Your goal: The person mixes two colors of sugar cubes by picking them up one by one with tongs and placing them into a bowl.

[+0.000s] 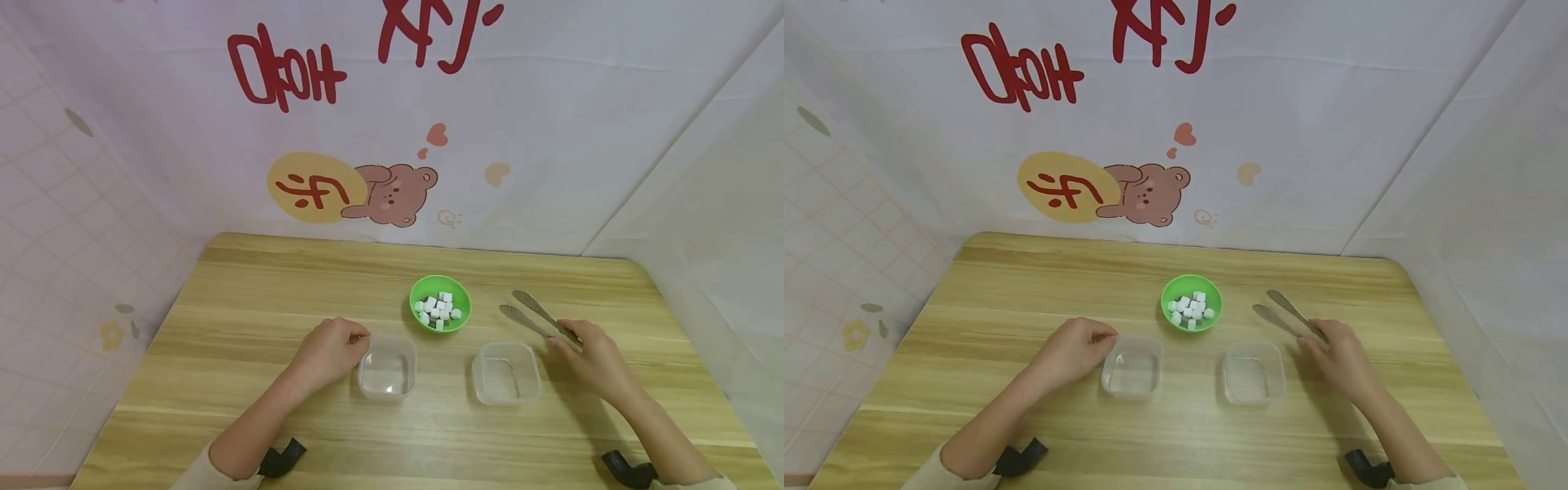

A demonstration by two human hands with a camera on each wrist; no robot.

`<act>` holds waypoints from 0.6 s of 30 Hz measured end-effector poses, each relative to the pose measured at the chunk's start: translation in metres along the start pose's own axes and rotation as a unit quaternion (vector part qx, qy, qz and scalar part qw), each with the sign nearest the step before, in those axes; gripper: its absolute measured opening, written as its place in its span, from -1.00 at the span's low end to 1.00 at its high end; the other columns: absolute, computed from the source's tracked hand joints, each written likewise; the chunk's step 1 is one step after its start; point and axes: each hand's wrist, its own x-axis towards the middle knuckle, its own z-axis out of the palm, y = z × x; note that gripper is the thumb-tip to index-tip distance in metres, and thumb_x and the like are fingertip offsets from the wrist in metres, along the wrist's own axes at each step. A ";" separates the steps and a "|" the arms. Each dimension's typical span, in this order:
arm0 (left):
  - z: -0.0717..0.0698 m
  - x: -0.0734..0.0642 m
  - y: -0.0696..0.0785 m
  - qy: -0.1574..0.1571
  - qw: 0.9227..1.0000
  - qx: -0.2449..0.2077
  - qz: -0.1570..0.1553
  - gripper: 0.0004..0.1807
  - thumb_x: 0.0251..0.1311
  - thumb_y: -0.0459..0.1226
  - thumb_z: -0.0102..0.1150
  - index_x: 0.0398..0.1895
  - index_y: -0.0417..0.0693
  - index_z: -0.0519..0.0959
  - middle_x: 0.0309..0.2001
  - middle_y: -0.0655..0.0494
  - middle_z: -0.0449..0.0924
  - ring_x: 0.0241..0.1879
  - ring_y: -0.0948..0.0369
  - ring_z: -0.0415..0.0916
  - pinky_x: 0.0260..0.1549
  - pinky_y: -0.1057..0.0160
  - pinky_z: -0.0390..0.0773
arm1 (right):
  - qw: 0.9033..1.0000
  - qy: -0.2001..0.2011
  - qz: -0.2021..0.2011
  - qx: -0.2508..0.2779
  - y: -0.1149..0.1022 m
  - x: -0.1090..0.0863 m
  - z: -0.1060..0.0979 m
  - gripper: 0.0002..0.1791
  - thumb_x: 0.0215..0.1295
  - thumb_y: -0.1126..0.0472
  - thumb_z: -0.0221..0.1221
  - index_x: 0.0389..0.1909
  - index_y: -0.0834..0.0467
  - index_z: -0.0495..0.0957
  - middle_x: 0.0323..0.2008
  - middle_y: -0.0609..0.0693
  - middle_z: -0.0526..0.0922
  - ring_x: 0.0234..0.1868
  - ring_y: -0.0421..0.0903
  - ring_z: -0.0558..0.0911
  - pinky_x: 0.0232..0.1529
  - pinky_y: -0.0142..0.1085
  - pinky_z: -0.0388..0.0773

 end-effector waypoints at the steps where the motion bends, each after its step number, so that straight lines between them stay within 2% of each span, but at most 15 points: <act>1: 0.000 0.000 0.000 0.000 1.000 -0.001 0.000 -0.76 0.32 -0.37 0.16 -0.18 -0.07 0.83 -0.35 0.18 0.72 -0.64 0.28 0.23 -0.58 0.25 0.32 | 1.000 -0.005 0.005 0.004 0.000 0.000 0.000 -0.53 0.30 0.37 0.39 0.12 0.57 0.53 -0.06 0.48 0.64 -0.03 0.46 0.61 -0.10 0.34 0.54; 6: 0.000 -0.001 0.000 -0.002 1.000 -0.008 0.000 -0.75 0.32 -0.38 0.14 -0.19 -0.06 0.83 -0.49 0.21 0.63 -0.69 0.30 0.16 -0.65 0.30 0.25 | 0.999 -0.022 0.022 0.014 0.003 -0.003 0.002 -0.53 0.36 0.34 0.36 0.14 0.58 0.52 -0.02 0.51 0.62 0.02 0.47 0.60 -0.05 0.33 0.55; 12: 0.000 0.000 -0.001 0.001 1.000 -0.008 0.000 -0.76 0.32 -0.38 0.16 -0.21 -0.04 0.83 -0.34 0.21 0.70 -0.64 0.29 0.23 -0.60 0.26 0.30 | 0.998 -0.042 0.035 0.019 0.005 -0.006 0.005 -0.50 0.41 0.29 0.33 0.17 0.59 0.49 0.02 0.53 0.61 0.04 0.46 0.60 -0.01 0.32 0.55; 18: 0.000 -0.001 -0.001 0.000 1.000 -0.010 0.001 -0.75 0.31 -0.38 0.15 -0.22 -0.02 0.83 -0.38 0.23 0.68 -0.66 0.29 0.19 -0.63 0.29 0.27 | 0.998 -0.041 0.035 0.011 0.007 -0.006 0.007 -0.50 0.40 0.29 0.34 0.16 0.59 0.50 0.02 0.54 0.61 0.06 0.50 0.59 0.03 0.35 0.53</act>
